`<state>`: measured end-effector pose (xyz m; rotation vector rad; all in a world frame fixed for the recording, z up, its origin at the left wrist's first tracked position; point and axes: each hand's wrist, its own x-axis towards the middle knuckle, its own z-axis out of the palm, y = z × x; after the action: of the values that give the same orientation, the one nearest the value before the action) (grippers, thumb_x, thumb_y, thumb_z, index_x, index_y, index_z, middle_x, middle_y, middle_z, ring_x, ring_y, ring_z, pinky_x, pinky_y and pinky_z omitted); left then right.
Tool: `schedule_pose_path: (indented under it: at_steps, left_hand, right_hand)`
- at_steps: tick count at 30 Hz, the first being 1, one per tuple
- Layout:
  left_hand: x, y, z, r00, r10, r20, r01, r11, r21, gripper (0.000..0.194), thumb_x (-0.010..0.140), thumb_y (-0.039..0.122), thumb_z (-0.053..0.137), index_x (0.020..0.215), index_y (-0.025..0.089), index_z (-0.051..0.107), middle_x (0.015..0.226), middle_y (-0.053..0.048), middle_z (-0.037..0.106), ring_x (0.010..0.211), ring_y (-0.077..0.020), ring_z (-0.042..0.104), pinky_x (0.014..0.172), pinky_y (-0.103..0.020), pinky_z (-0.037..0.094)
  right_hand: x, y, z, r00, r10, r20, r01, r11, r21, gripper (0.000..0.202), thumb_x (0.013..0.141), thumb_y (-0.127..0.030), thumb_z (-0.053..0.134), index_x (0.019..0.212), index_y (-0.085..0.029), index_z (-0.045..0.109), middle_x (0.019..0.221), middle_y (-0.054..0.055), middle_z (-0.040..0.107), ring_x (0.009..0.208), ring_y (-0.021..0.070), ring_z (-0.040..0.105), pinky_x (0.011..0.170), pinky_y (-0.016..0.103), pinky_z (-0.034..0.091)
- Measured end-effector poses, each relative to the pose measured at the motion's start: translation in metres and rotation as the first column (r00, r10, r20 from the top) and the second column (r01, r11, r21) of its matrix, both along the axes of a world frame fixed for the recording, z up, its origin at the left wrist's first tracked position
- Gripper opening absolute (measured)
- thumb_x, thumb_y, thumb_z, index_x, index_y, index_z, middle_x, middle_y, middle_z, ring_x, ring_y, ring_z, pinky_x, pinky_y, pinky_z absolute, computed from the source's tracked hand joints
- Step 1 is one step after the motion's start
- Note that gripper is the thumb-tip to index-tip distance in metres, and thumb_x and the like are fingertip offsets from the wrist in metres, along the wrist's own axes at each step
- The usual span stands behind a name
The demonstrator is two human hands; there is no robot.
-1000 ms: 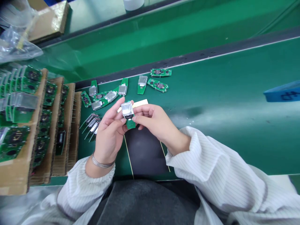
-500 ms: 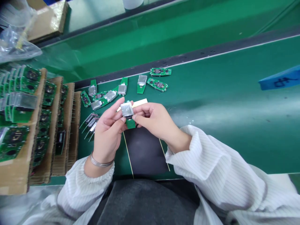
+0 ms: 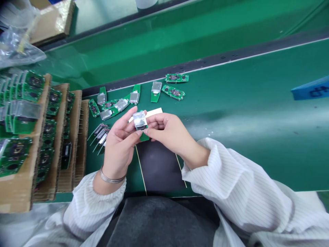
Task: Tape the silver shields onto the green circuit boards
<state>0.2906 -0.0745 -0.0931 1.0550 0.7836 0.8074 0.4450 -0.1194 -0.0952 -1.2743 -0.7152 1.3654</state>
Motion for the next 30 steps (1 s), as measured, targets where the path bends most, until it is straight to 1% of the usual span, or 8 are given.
schedule_pose_path:
  at_steps: [3, 6, 11, 13, 19, 22, 26, 30]
  left_hand:
    - [0.0005, -0.0010, -0.0015, 1.000, -0.001, 0.014, 0.001, 1.000, -0.009, 0.052, 0.085, 0.015, 0.076, 0.134, 0.030, 0.067, 0.127, -0.006, 0.076, 0.122, -0.0272, 0.070, 0.106, -0.042, 0.055]
    - [0.0007, -0.0012, -0.0028, 0.999, -0.005, 0.038, 0.006, 1.000, -0.015, 0.051, 0.086, 0.012, 0.074, 0.133, 0.031, 0.068, 0.126, -0.004, 0.076, 0.122, -0.0247, 0.070, 0.103, -0.038, 0.056]
    - [0.0011, 0.0002, -0.0048, 0.998, 0.000, 0.067, 0.003, 0.999, -0.035, 0.053, 0.084, 0.008, 0.071, 0.132, 0.031, 0.068, 0.123, -0.002, 0.077, 0.111, -0.0201, 0.074, 0.082, -0.026, 0.060]
    - [0.0012, 0.0004, -0.0047, 0.998, 0.009, 0.067, -0.006, 0.999, -0.051, 0.054, 0.083, 0.008, 0.071, 0.131, 0.032, 0.069, 0.124, -0.001, 0.077, 0.110, -0.0192, 0.074, 0.079, -0.024, 0.059]
    - [0.0006, -0.0015, -0.0046, 0.999, -0.022, 0.044, 0.023, 0.999, -0.031, 0.055, 0.086, 0.009, 0.069, 0.134, 0.033, 0.067, 0.130, -0.001, 0.074, 0.122, -0.0238, 0.069, 0.082, -0.028, 0.060]
    - [0.0001, -0.0019, -0.0053, 0.999, -0.030, 0.044, 0.030, 0.999, -0.011, 0.055, 0.087, 0.010, 0.068, 0.136, 0.034, 0.065, 0.135, -0.002, 0.072, 0.128, -0.0254, 0.066, 0.091, -0.032, 0.060]
    - [-0.0005, -0.0022, -0.0050, 0.997, -0.037, 0.061, 0.037, 0.999, -0.001, 0.056, 0.087, 0.007, 0.067, 0.136, 0.034, 0.066, 0.137, -0.001, 0.071, 0.132, -0.0241, 0.064, 0.104, -0.035, 0.055]
    - [-0.0004, -0.0031, -0.0049, 0.997, -0.046, 0.061, 0.046, 0.999, -0.003, 0.057, 0.088, 0.007, 0.065, 0.137, 0.034, 0.065, 0.135, -0.002, 0.072, 0.130, -0.0236, 0.065, 0.102, -0.034, 0.056]
  right_hand:
    - [-0.0015, 0.0001, -0.0015, 1.000, 0.005, -0.017, -0.005, 1.000, -0.001, 0.028, 0.065, -0.024, 0.089, 0.088, -0.015, 0.076, 0.072, 0.001, 0.070, 0.062, 0.0131, 0.061, 0.057, 0.027, 0.054]
    - [-0.0034, 0.0008, -0.0022, 0.998, 0.000, -0.062, 0.000, 1.000, -0.003, 0.032, 0.063, -0.025, 0.091, 0.088, -0.016, 0.075, 0.073, 0.002, 0.069, 0.066, 0.0141, 0.062, 0.055, 0.025, 0.053]
    - [-0.0058, 0.0013, -0.0034, 0.993, -0.025, -0.111, 0.026, 1.000, 0.005, 0.033, 0.060, -0.022, 0.092, 0.087, -0.016, 0.074, 0.071, 0.000, 0.069, 0.064, 0.0128, 0.060, 0.052, 0.023, 0.051]
    - [-0.0061, 0.0010, -0.0039, 0.992, -0.026, -0.122, 0.026, 1.000, 0.000, 0.034, 0.060, -0.022, 0.092, 0.088, -0.016, 0.074, 0.071, 0.000, 0.068, 0.065, 0.0131, 0.060, 0.052, 0.023, 0.051]
    - [-0.0074, 0.0011, -0.0038, 0.988, -0.037, -0.147, 0.035, 0.999, -0.014, 0.033, 0.059, -0.020, 0.092, 0.085, -0.016, 0.074, 0.073, 0.001, 0.070, 0.065, 0.0124, 0.061, 0.052, 0.021, 0.050]
    - [-0.0078, 0.0015, -0.0030, 0.987, -0.040, -0.156, 0.040, 0.999, -0.008, 0.030, 0.060, -0.021, 0.092, 0.083, -0.016, 0.073, 0.073, 0.000, 0.069, 0.065, 0.0115, 0.060, 0.052, 0.020, 0.050]
    - [-0.0080, 0.0011, -0.0025, 0.988, -0.038, -0.148, 0.035, 0.999, -0.019, 0.033, 0.060, -0.019, 0.092, 0.087, -0.016, 0.073, 0.074, 0.000, 0.069, 0.067, 0.0117, 0.061, 0.053, 0.020, 0.050]
    - [-0.0092, 0.0002, -0.0024, 0.991, -0.051, -0.126, 0.050, 0.999, -0.012, 0.031, 0.061, -0.020, 0.091, 0.086, -0.017, 0.073, 0.074, -0.001, 0.068, 0.067, 0.0118, 0.061, 0.053, 0.021, 0.050]
